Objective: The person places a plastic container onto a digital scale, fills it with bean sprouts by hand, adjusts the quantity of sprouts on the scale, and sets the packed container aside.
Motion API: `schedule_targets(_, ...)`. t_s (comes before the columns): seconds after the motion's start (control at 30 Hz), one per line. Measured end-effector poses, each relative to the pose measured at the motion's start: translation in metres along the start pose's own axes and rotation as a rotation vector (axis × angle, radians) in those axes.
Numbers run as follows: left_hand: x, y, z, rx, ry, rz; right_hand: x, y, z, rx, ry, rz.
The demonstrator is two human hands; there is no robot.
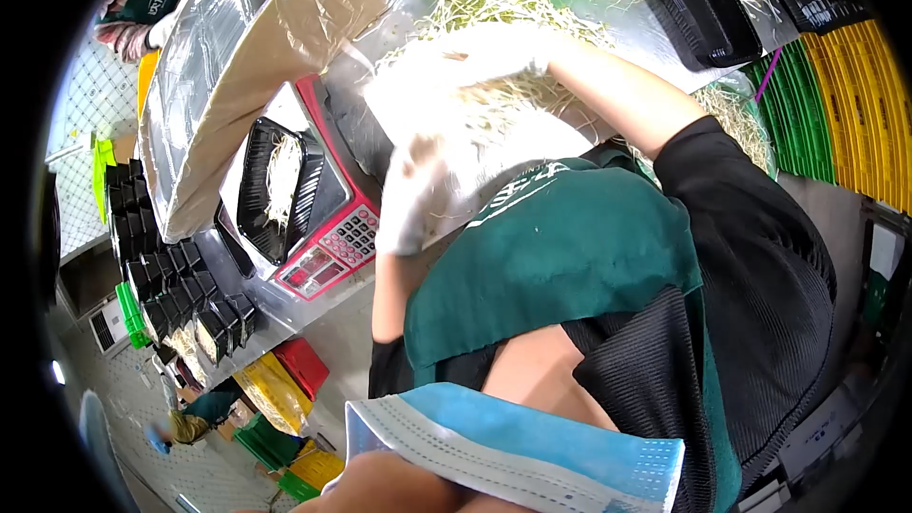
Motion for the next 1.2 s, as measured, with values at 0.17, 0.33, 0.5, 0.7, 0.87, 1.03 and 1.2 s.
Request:
schedule_targets(0.17,-0.019,0.017,0.002,1.491,0.695,-0.017,-0.042,0.028,0.036,-0.916,0.108,-0.061)
schedule_targets(0.33,0.062,0.018,0.024,1.484,0.517,0.407,-0.056,0.016,0.035,-0.81,0.058,-0.3)
schedule_targets(0.5,0.066,0.017,-0.042,1.175,1.059,-0.114,-0.042,-0.013,0.014,-0.586,0.116,-0.164)
schedule_targets(0.7,-0.01,0.0,-0.048,1.193,0.804,-0.194,-0.068,-0.081,0.016,-0.298,0.102,-0.113)
schedule_targets(0.87,-0.019,0.039,0.01,1.3,0.9,0.021,-0.048,-0.01,-0.016,-0.276,0.073,-0.136)
schedule_targets(1.03,-0.047,-0.007,0.005,1.315,0.622,-0.042,-0.06,0.0,0.011,-0.495,-0.112,-0.145)
schedule_targets(1.2,0.01,-0.027,0.055,0.98,0.639,-0.203,-0.061,0.033,0.048,-0.874,-0.133,-0.329)
Point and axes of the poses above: each hand's wrist, its own x-axis towards the middle knuckle, its own y-axis out of the palm, z = x × y, the point moved 10 cm from there along x, towards the middle knuckle, and after that the axes turned 15 degrees about -x, right-handed, at the moved point
